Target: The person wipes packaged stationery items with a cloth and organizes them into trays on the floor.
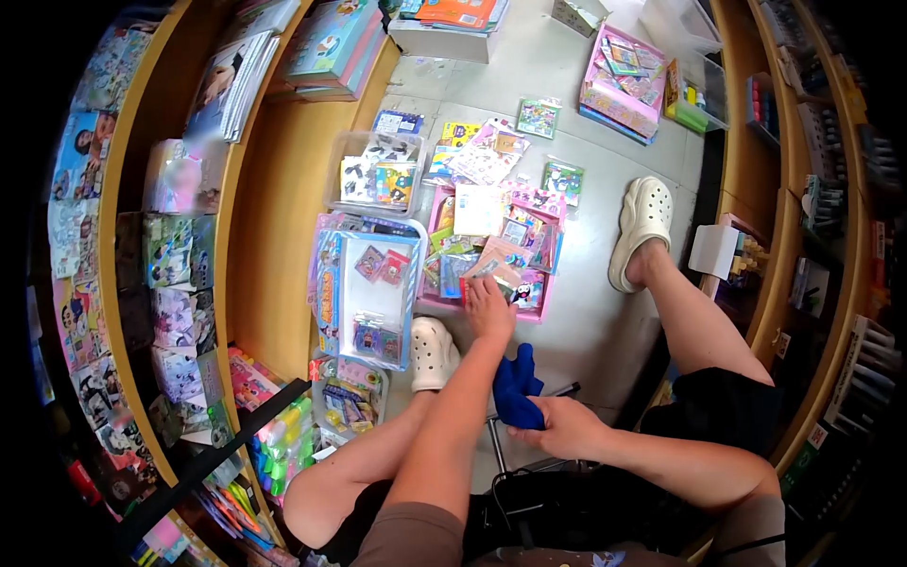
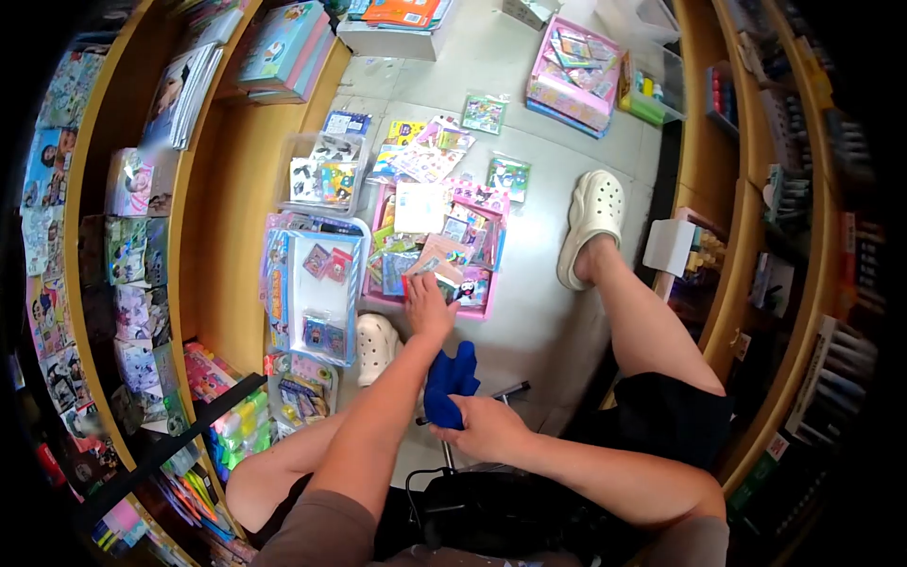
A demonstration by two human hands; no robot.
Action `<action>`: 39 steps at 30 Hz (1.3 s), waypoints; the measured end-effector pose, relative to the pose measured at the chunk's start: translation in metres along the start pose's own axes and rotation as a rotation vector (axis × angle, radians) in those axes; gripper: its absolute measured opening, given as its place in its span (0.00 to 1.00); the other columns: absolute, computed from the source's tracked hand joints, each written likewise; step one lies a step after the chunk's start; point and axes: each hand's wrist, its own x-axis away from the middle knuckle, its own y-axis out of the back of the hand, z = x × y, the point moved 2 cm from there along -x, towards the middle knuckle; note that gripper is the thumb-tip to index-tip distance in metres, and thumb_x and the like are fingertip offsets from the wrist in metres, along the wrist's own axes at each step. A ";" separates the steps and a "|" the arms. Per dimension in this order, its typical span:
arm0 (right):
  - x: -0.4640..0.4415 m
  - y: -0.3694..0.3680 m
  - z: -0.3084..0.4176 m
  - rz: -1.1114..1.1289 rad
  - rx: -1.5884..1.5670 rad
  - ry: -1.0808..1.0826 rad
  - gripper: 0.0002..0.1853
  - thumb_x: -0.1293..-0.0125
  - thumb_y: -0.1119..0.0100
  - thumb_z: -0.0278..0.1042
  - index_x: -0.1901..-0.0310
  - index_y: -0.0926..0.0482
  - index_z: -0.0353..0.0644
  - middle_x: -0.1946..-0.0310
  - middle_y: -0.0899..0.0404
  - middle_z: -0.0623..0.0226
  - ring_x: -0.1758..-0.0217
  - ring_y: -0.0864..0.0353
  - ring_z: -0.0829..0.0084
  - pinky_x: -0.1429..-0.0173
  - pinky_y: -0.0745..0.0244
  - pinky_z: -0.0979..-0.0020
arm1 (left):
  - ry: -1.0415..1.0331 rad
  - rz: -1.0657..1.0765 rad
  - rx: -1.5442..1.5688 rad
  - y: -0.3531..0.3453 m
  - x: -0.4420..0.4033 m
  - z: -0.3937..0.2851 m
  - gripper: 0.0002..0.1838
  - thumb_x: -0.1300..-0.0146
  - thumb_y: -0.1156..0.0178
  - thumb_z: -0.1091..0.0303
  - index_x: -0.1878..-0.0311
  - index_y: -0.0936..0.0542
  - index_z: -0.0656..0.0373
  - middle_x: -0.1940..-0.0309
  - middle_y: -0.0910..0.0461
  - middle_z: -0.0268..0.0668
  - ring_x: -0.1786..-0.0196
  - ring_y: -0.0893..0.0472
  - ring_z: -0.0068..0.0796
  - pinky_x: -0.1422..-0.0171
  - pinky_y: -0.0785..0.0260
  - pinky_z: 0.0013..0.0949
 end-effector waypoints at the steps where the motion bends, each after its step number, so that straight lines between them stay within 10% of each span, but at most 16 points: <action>1: 0.000 0.002 0.002 -0.014 0.004 0.001 0.18 0.43 0.43 0.49 0.57 0.25 0.44 0.68 0.22 0.55 0.61 0.23 0.53 0.58 0.30 0.60 | 0.056 -0.012 -0.065 -0.005 -0.002 -0.005 0.33 0.60 0.29 0.63 0.52 0.37 0.57 0.52 0.36 0.43 0.43 0.34 0.45 0.44 0.38 0.44; 10: -0.003 0.009 0.000 -0.125 -0.028 -0.016 0.19 0.41 0.44 0.51 0.62 0.26 0.42 0.72 0.22 0.56 0.66 0.23 0.54 0.62 0.30 0.60 | 0.053 -0.120 0.125 -0.009 -0.006 0.036 0.29 0.56 0.35 0.68 0.51 0.37 0.58 0.55 0.33 0.43 0.50 0.30 0.40 0.49 0.36 0.40; 18: -0.020 0.010 -0.015 -0.278 -0.293 0.112 0.19 0.38 0.48 0.51 0.66 0.25 0.40 0.80 0.24 0.63 0.75 0.24 0.63 0.68 0.31 0.65 | 0.378 0.590 1.956 0.070 0.065 0.022 0.18 0.38 0.53 0.64 0.44 0.32 0.54 0.51 0.26 0.35 0.49 0.27 0.29 0.42 0.37 0.33; 23: -0.060 -0.026 -0.063 -0.723 0.180 0.291 0.29 0.35 0.59 0.56 0.41 0.38 0.41 0.41 0.47 0.32 0.45 0.43 0.24 0.36 0.46 0.48 | 0.513 0.614 2.160 0.099 0.119 -0.058 0.22 0.31 0.61 0.57 0.38 0.37 0.56 0.43 0.31 0.37 0.41 0.32 0.33 0.35 0.43 0.37; 26: -0.064 -0.001 -0.058 -0.631 0.417 0.287 0.30 0.34 0.62 0.56 0.42 0.38 0.37 0.41 0.45 0.33 0.44 0.40 0.30 0.37 0.44 0.51 | 0.302 0.484 2.096 0.129 0.130 -0.076 0.25 0.29 0.67 0.54 0.35 0.40 0.57 0.38 0.37 0.39 0.36 0.37 0.34 0.32 0.47 0.38; 27: -0.063 0.014 -0.053 -0.676 -0.239 0.117 0.28 0.33 0.63 0.53 0.48 0.33 0.32 0.47 0.35 0.37 0.48 0.34 0.37 0.42 0.39 0.52 | 0.169 0.495 2.019 0.149 0.133 -0.085 0.23 0.29 0.65 0.60 0.34 0.42 0.59 0.36 0.39 0.38 0.34 0.40 0.31 0.31 0.50 0.32; 31: -0.034 0.025 -0.026 -0.401 -1.012 0.104 0.21 0.33 0.57 0.51 0.59 0.25 0.39 0.66 0.23 0.64 0.64 0.25 0.75 0.60 0.30 0.71 | -0.092 0.214 1.268 0.155 0.140 -0.075 0.21 0.33 0.59 0.71 0.37 0.38 0.61 0.43 0.33 0.40 0.40 0.34 0.27 0.37 0.46 0.26; 35: -0.021 0.016 -0.010 -0.115 -1.094 0.088 0.18 0.38 0.46 0.49 0.55 0.25 0.43 0.65 0.24 0.69 0.66 0.24 0.74 0.60 0.28 0.70 | -0.017 -0.123 0.586 0.150 0.131 -0.042 0.20 0.34 0.57 0.65 0.42 0.35 0.67 0.52 0.31 0.49 0.48 0.31 0.45 0.41 0.42 0.38; 39: 0.000 0.016 0.010 0.003 -0.958 0.128 0.17 0.40 0.42 0.47 0.55 0.25 0.46 0.65 0.24 0.69 0.64 0.25 0.77 0.62 0.28 0.72 | -0.067 -0.337 0.557 0.137 0.140 -0.037 0.23 0.34 0.56 0.61 0.42 0.37 0.70 0.50 0.36 0.56 0.46 0.34 0.52 0.38 0.45 0.43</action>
